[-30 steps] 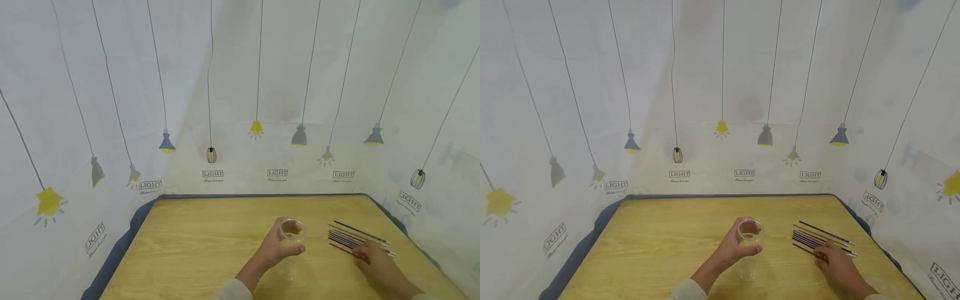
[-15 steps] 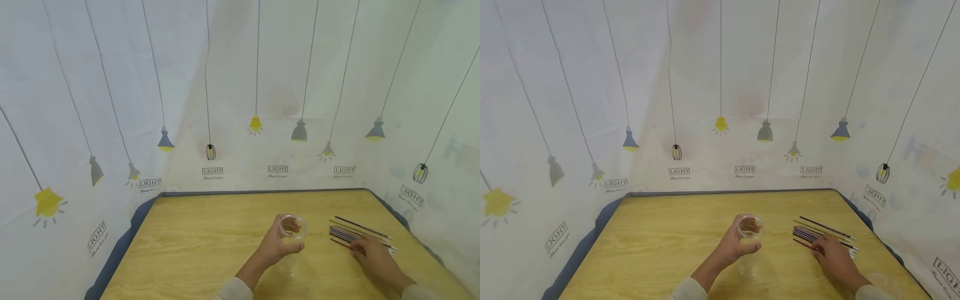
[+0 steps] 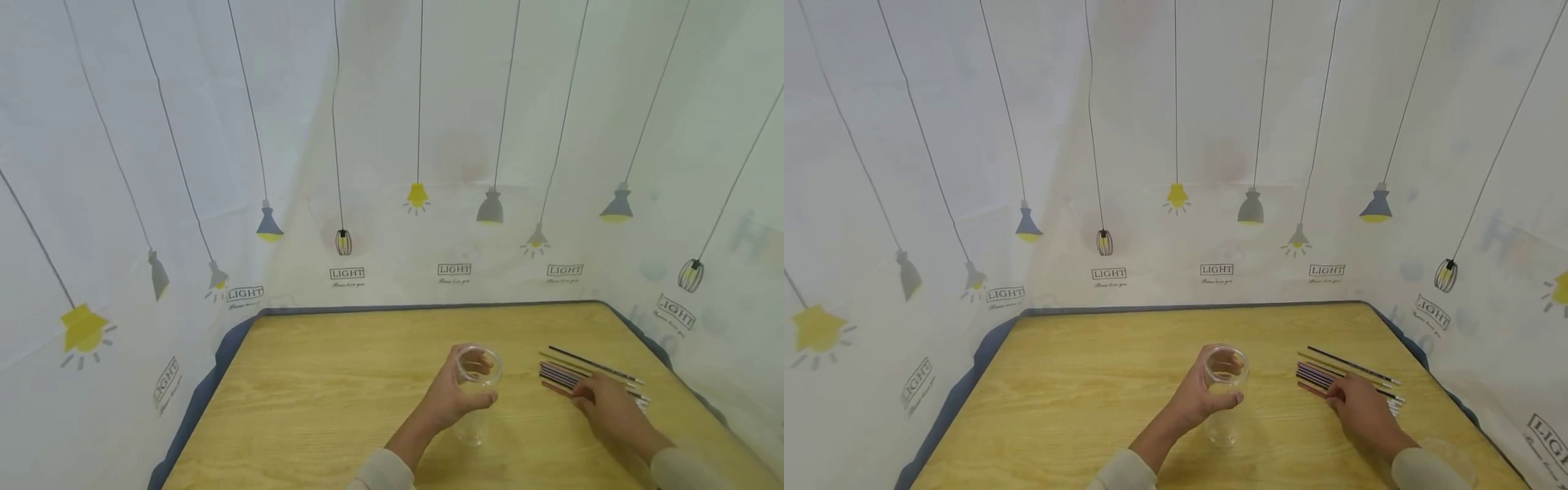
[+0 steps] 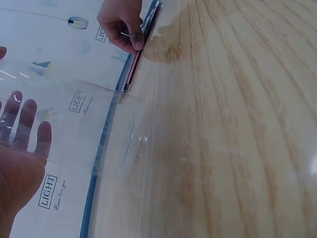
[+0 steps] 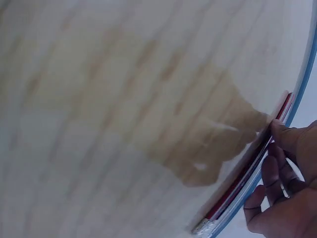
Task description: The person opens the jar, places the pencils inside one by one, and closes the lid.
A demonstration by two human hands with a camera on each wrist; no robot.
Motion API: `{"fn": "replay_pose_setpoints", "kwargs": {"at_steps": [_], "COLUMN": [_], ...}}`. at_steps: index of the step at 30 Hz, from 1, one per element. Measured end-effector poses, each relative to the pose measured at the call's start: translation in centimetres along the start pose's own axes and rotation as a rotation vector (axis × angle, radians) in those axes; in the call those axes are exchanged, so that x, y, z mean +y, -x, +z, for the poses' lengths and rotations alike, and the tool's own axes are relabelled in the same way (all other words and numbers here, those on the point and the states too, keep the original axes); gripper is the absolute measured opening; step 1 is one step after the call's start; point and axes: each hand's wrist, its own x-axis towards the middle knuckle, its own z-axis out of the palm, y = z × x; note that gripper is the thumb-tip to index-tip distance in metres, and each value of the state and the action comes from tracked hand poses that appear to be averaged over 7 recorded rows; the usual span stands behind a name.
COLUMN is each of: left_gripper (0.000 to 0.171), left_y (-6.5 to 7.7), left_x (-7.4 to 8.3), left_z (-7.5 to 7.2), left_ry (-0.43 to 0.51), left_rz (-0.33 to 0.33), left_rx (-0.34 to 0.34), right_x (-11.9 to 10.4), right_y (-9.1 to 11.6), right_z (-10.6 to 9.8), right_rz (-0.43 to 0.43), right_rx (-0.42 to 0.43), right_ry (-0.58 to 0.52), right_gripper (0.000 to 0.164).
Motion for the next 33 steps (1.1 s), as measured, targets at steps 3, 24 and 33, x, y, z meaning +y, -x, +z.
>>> {"fn": "replay_pose_setpoints", "kwargs": {"at_steps": [3,24,33], "left_gripper": [0.067,0.067,0.065], "left_y": [0.0,0.2,0.2], "left_x": [-0.1,-0.2,-0.1], "left_z": [0.0,0.3,0.2], "left_ry": [0.0,-0.016,-0.004], "left_rz": [0.001,-0.007,-0.018], "left_rx": [0.002,-0.003,-0.006], "right_x": [0.1,-0.4,-1.0], "right_y": [-0.3,-0.6,-0.9], "right_z": [-0.1,-0.4,-1.5], "right_rz": [0.025,0.027,-0.005], "right_rx": [-0.056,-0.067,0.002], "right_ry": [-0.02,-0.006,-0.007], "right_gripper": [0.005,0.005,0.006]}}
